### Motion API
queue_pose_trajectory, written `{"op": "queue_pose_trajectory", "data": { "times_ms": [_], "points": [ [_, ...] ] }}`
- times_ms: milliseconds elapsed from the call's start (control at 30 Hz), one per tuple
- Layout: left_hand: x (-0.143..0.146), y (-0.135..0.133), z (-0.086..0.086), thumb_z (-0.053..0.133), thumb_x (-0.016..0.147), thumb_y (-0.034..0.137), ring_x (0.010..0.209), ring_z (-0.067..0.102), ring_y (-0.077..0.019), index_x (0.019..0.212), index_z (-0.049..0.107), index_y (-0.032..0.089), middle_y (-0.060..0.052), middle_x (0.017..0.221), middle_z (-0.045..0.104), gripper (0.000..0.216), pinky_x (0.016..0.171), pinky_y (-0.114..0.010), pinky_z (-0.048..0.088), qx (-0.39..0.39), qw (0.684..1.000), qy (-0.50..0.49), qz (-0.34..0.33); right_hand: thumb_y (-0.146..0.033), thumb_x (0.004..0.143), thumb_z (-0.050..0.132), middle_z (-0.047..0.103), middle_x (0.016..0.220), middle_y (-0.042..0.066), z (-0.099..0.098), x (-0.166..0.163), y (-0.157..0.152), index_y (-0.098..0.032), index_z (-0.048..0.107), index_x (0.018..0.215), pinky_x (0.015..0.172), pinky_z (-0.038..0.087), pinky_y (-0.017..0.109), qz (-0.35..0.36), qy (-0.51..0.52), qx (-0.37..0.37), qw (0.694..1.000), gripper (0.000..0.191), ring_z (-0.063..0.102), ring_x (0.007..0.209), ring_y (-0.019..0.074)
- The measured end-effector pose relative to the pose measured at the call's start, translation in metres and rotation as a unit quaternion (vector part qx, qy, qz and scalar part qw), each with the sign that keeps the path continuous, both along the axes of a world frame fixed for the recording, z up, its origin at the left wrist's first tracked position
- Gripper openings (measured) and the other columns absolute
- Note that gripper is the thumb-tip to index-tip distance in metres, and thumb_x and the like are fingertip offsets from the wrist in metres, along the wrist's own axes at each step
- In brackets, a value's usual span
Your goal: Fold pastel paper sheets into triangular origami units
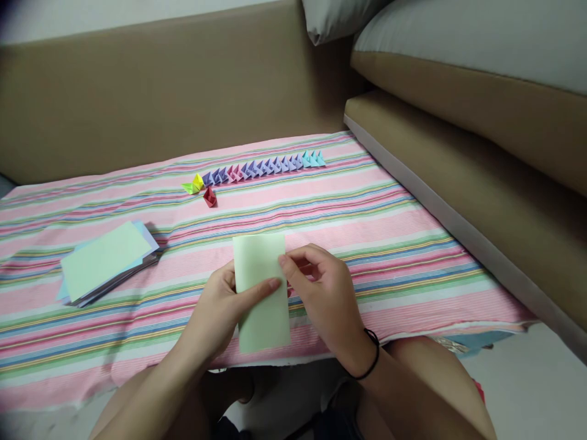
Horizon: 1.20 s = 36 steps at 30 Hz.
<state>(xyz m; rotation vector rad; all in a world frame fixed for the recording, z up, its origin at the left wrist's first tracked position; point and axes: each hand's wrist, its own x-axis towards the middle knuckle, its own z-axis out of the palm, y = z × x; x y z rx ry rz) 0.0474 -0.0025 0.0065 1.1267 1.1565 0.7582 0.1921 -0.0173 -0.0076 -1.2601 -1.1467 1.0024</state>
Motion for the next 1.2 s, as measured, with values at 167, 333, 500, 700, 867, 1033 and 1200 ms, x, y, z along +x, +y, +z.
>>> {"op": "queue_pose_trajectory", "data": {
  "times_ms": [167, 333, 500, 700, 867, 1033, 1200],
  "points": [
    [0.0003, -0.0005, -0.0023, 0.072, 0.069, 0.035, 0.067, 0.063, -0.0177, 0.093, 0.063, 0.015, -0.007, 0.082, 0.068, 0.032, 0.059, -0.027, 0.05, -0.029, 0.999, -0.032, -0.002, -0.035, 0.079, 0.062, 0.06, 0.068, 0.0, -0.0024, 0.0019, 0.0013, -0.018, 0.061, 0.069, 0.055, 0.047, 0.023, 0.008, -0.002, -0.02, 1.0, 0.019, 0.055, 0.062, 0.0127],
    [0.0011, -0.0002, -0.0028, 0.073, 0.068, 0.032, 0.062, 0.061, -0.0155, 0.091, 0.062, 0.015, -0.005, 0.076, 0.067, 0.031, 0.058, -0.027, 0.049, -0.078, 0.994, -0.072, -0.004, -0.036, 0.079, 0.06, 0.059, 0.062, 0.0, -0.0056, 0.0031, 0.0041, -0.018, 0.06, 0.064, 0.053, 0.045, 0.024, 0.012, -0.014, -0.023, 1.0, 0.023, 0.053, 0.057, 0.0121],
    [0.0019, 0.0004, -0.0038, 0.075, 0.065, 0.03, 0.061, 0.061, -0.0154, 0.089, 0.063, 0.015, -0.005, 0.075, 0.067, 0.03, 0.058, -0.027, 0.049, -0.103, 0.991, -0.085, 0.003, -0.036, 0.078, 0.06, 0.06, 0.062, 0.0, -0.0063, 0.003, 0.0052, -0.018, 0.06, 0.064, 0.054, 0.045, 0.025, 0.009, -0.02, -0.026, 0.999, 0.023, 0.055, 0.059, 0.013],
    [0.0018, 0.0014, -0.005, 0.076, 0.064, 0.03, 0.063, 0.063, -0.0169, 0.09, 0.064, 0.015, -0.006, 0.076, 0.068, 0.032, 0.059, -0.029, 0.049, -0.104, 0.991, -0.086, 0.003, -0.034, 0.077, 0.062, 0.061, 0.062, 0.0, -0.0068, 0.0028, 0.0059, -0.018, 0.061, 0.063, 0.054, 0.045, 0.025, 0.001, -0.026, -0.026, 0.999, 0.021, 0.055, 0.059, 0.0131],
    [0.0016, 0.0027, -0.0051, 0.074, 0.064, 0.031, 0.062, 0.063, -0.018, 0.088, 0.064, 0.015, -0.006, 0.075, 0.068, 0.03, 0.056, -0.029, 0.048, -0.07, 0.996, -0.047, 0.009, -0.036, 0.076, 0.063, 0.061, 0.064, 0.001, -0.0074, 0.0029, 0.0063, -0.018, 0.063, 0.065, 0.055, 0.046, 0.025, 0.003, -0.019, -0.027, 0.999, 0.021, 0.055, 0.06, 0.0132],
    [0.0001, 0.0032, -0.0062, 0.072, 0.067, 0.034, 0.066, 0.064, -0.0189, 0.09, 0.063, 0.017, -0.005, 0.078, 0.069, 0.03, 0.057, -0.028, 0.049, -0.02, 1.0, -0.007, 0.007, -0.035, 0.077, 0.062, 0.062, 0.068, 0.001, -0.0064, 0.0031, 0.0052, -0.018, 0.062, 0.067, 0.059, 0.047, 0.025, 0.009, -0.003, -0.019, 1.0, 0.02, 0.056, 0.064, 0.0131],
    [-0.0006, 0.0036, -0.006, 0.073, 0.067, 0.035, 0.067, 0.064, -0.0195, 0.089, 0.064, 0.016, -0.006, 0.08, 0.069, 0.03, 0.058, -0.028, 0.05, -0.012, 1.0, -0.001, 0.004, -0.036, 0.079, 0.061, 0.063, 0.071, 0.001, -0.0048, 0.0031, 0.0042, -0.018, 0.062, 0.069, 0.06, 0.048, 0.026, 0.005, -0.009, -0.009, 1.0, 0.021, 0.057, 0.066, 0.0138]
  ]
}}
